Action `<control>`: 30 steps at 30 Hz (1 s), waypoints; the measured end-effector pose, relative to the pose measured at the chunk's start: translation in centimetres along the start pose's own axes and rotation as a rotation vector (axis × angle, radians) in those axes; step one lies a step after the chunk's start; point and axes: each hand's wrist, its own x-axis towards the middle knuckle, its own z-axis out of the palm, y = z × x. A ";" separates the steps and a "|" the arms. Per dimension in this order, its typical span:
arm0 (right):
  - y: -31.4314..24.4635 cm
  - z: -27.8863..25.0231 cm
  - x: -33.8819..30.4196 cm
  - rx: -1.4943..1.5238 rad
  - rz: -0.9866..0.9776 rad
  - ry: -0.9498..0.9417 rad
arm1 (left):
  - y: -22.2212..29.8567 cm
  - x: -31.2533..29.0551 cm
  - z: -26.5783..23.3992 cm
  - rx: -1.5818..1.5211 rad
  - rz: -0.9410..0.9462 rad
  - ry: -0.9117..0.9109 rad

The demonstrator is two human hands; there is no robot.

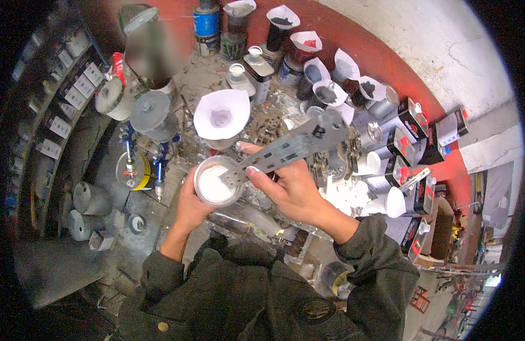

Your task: The person mixes white paint with a hardener in a container using a ruler, then attaches a spray gun. They walk to a white car in a paint booth and apply yellow masking tape along the edges of the hood and fender, securing newspaper over the taped areas.

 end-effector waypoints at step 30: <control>5.4 -8.8 8.1 0.607 0.073 0.618 | 10.3 8.6 -3.5 1.016 0.116 0.259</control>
